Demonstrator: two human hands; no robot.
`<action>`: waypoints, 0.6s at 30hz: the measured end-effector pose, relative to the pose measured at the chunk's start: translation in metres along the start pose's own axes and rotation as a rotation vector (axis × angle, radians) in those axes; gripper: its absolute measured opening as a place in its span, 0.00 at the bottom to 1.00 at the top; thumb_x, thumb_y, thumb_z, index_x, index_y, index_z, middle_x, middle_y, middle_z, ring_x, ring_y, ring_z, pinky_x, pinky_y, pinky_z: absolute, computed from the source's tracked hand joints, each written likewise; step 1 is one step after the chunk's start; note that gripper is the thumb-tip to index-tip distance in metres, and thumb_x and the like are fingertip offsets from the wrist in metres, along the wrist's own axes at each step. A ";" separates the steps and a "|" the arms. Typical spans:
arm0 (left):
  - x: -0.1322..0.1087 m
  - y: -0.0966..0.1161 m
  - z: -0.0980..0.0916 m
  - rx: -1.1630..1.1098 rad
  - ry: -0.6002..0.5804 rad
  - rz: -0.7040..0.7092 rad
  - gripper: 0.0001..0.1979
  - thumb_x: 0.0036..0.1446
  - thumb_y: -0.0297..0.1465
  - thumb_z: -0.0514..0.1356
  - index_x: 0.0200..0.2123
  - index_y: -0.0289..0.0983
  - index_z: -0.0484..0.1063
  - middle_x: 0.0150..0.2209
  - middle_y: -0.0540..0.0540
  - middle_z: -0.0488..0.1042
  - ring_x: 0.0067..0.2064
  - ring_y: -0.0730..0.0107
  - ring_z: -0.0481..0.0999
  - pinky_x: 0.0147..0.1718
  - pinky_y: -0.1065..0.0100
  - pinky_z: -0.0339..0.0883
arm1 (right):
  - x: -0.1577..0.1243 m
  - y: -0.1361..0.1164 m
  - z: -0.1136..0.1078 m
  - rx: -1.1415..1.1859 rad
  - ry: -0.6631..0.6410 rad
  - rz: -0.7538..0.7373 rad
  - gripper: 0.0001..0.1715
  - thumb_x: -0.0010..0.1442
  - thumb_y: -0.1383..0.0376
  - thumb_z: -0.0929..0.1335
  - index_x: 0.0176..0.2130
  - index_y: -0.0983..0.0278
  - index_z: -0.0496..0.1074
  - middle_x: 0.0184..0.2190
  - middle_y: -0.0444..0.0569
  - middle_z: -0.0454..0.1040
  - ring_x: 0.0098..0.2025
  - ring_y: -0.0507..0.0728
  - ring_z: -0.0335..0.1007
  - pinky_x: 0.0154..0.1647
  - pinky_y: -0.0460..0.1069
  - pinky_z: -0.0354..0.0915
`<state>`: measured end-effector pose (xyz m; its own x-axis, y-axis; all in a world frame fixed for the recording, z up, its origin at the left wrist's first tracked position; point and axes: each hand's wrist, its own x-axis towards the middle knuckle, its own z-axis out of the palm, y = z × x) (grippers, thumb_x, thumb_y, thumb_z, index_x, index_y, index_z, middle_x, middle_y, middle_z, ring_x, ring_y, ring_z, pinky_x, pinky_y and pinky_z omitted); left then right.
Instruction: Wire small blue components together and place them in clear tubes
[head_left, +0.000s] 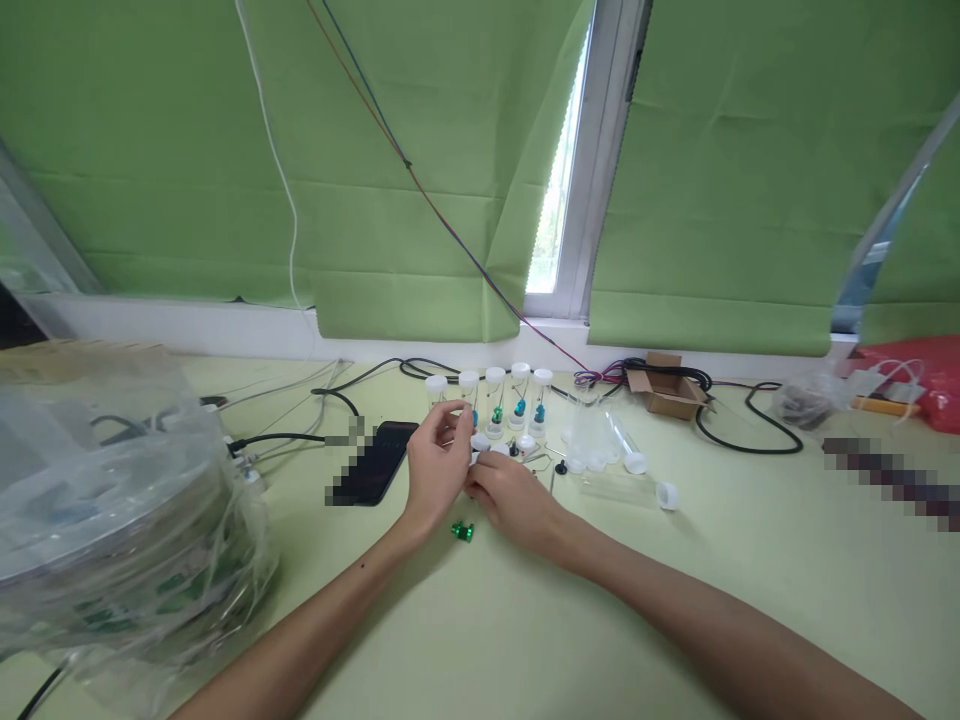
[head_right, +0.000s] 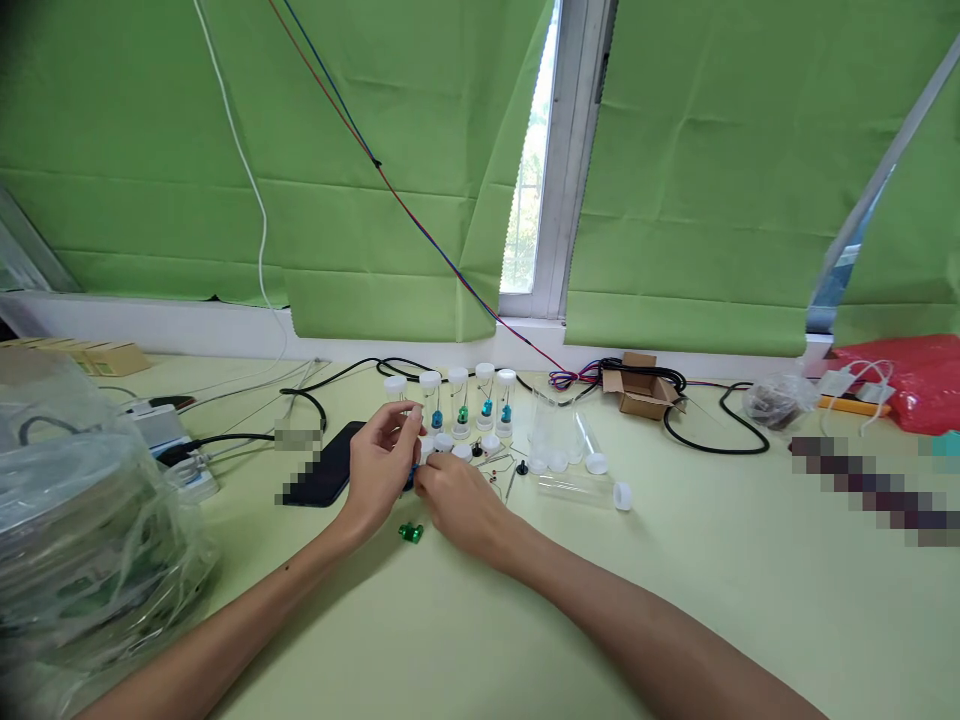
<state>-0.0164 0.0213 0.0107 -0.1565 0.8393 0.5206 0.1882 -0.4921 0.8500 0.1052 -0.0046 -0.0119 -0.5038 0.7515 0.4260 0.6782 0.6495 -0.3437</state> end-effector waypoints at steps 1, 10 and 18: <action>0.000 -0.001 0.000 0.002 -0.012 0.004 0.12 0.56 0.41 0.59 0.37 0.38 0.73 0.27 0.49 0.74 0.25 0.72 0.71 0.23 0.72 0.63 | -0.004 0.003 -0.004 0.003 0.039 -0.006 0.11 0.63 0.76 0.63 0.34 0.65 0.72 0.34 0.50 0.72 0.38 0.55 0.68 0.38 0.48 0.62; -0.011 -0.016 0.008 0.064 -0.484 -0.089 0.12 0.56 0.41 0.59 0.37 0.38 0.73 0.24 0.52 0.70 0.19 0.73 0.67 0.19 0.71 0.63 | -0.046 0.039 -0.019 0.156 0.343 -0.029 0.10 0.67 0.70 0.61 0.37 0.62 0.70 0.35 0.49 0.71 0.38 0.55 0.68 0.41 0.49 0.65; -0.020 -0.016 0.012 0.153 -0.588 0.039 0.09 0.57 0.36 0.59 0.34 0.40 0.77 0.29 0.47 0.75 0.24 0.70 0.71 0.23 0.69 0.65 | -0.049 0.036 -0.023 0.175 0.419 0.059 0.09 0.67 0.68 0.62 0.36 0.62 0.70 0.33 0.48 0.69 0.33 0.54 0.66 0.36 0.47 0.64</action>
<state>-0.0049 0.0149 -0.0140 0.4071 0.8298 0.3817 0.3266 -0.5225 0.7876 0.1667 -0.0209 -0.0263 -0.1827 0.6994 0.6910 0.5805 0.6439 -0.4983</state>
